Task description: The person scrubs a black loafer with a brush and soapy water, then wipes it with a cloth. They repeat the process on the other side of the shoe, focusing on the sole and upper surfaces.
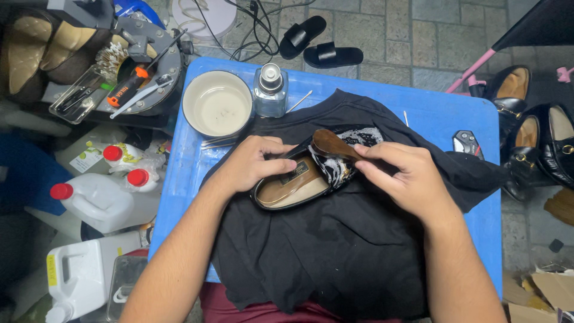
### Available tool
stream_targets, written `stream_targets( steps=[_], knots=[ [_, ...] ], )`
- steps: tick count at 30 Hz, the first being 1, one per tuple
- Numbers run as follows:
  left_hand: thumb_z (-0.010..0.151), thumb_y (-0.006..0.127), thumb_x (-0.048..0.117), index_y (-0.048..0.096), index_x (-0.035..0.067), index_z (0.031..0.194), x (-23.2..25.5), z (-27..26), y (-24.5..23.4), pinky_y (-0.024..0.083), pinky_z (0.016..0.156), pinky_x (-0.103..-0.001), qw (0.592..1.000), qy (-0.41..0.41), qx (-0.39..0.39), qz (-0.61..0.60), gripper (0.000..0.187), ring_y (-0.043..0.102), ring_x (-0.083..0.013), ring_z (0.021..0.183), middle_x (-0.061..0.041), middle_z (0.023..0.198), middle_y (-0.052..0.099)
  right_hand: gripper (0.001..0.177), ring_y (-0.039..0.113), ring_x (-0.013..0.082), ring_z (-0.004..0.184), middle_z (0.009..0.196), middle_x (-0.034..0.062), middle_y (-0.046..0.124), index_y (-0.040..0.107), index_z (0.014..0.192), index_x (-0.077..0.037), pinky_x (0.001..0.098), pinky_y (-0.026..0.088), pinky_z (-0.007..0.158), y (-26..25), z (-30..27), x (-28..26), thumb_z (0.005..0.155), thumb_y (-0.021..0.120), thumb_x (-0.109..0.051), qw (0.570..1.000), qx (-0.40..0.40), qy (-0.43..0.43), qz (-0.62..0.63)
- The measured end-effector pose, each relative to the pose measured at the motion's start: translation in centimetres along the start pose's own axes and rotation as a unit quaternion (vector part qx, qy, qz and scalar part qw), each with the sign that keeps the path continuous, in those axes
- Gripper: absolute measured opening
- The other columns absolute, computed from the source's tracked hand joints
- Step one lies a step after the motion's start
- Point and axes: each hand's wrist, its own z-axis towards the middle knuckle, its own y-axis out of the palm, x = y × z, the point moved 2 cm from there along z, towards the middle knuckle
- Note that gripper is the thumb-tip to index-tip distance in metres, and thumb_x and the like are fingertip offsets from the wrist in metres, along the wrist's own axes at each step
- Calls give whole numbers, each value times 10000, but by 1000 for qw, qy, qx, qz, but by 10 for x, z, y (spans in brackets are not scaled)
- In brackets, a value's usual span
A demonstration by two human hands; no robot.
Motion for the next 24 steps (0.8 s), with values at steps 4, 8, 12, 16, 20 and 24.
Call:
stream_targets(
  steps=[4,8,12,16,20,24],
  knots=[
    [822,748,262,738,26,1195,-2,1,1,428,625,-290,1000,-5,-4,-7,441,567,-114,718,-40,758,617,271,768,199,851,966,109,783,750,1068,2,275,564,764,-17,-4,3,808,790,-64,999,-37,2,-3],
    [832,737,272,759,21,1168,-2,2,0,417,615,-296,1000,-16,-8,2,420,555,-118,699,-39,748,608,259,781,205,895,983,105,789,736,1001,14,270,581,808,-37,-11,13,764,809,-61,998,-63,0,15],
    [836,730,274,748,7,1166,-2,2,1,426,631,-296,1000,-2,-3,3,425,565,-120,712,-44,750,606,186,774,215,943,1023,114,790,729,1008,17,276,571,862,-28,-8,19,844,787,-50,999,-28,30,18],
    [832,725,273,760,2,1143,0,2,0,424,634,-299,1000,-8,-5,8,414,565,-125,710,-52,740,599,227,769,205,906,1019,127,779,739,1099,15,273,560,806,-2,-1,11,886,773,-55,1000,9,11,0],
    [836,723,271,753,11,1183,-1,3,0,416,626,-303,1000,-7,-10,4,434,542,-124,706,-53,739,583,234,765,192,868,994,118,781,740,1088,7,266,564,775,4,-1,3,869,784,-63,1000,-13,-2,13],
    [848,718,287,740,18,1215,-3,3,-1,420,631,-300,1000,-2,-16,-2,455,549,-119,714,-44,749,600,230,777,189,938,1023,110,784,727,1043,13,272,579,855,-7,-4,6,834,803,-47,998,-34,-26,35]
  ],
)
